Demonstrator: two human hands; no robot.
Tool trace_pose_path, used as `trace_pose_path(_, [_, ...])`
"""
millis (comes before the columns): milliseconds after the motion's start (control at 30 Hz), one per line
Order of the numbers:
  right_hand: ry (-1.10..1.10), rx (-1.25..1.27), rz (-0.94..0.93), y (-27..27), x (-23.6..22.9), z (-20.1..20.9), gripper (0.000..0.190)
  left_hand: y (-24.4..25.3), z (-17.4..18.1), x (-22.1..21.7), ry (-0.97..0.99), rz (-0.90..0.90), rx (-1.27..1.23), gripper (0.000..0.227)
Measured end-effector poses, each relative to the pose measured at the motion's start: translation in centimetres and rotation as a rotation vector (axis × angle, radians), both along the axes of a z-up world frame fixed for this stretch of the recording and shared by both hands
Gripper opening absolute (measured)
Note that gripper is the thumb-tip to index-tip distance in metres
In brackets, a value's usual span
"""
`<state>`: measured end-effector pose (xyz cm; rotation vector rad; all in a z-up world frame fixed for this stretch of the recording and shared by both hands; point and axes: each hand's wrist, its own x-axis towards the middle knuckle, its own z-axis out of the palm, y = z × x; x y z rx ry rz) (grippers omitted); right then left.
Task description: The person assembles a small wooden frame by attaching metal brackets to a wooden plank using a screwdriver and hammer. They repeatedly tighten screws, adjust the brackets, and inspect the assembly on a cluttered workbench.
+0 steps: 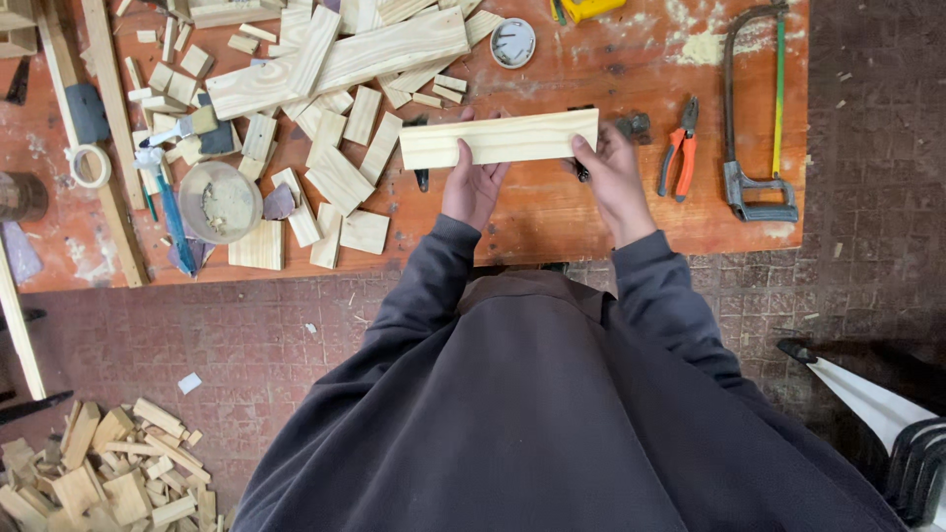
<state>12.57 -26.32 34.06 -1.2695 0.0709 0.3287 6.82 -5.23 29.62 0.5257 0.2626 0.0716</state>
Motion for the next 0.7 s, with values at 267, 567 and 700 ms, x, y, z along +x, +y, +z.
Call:
trace_pose_path(267, [-0.022,0.04,0.068,-0.8,1.0,-0.6,0.036,0.3,-1.6,0.0,-0.118,-0.014,-0.007,0.056])
trace_pose_path(567, [-0.121,-0.116,0.134,-3.7,1.4,-0.9,0.039,0.2,-0.6,-0.4,-0.093,-0.045,-0.006,0.072])
trace_pose_path(700, [-0.167,-0.162,0.116,-3.8,1.0,-0.3,0.039,4.5,-11.1,-2.6,0.023,-0.096,0.049,0.087])
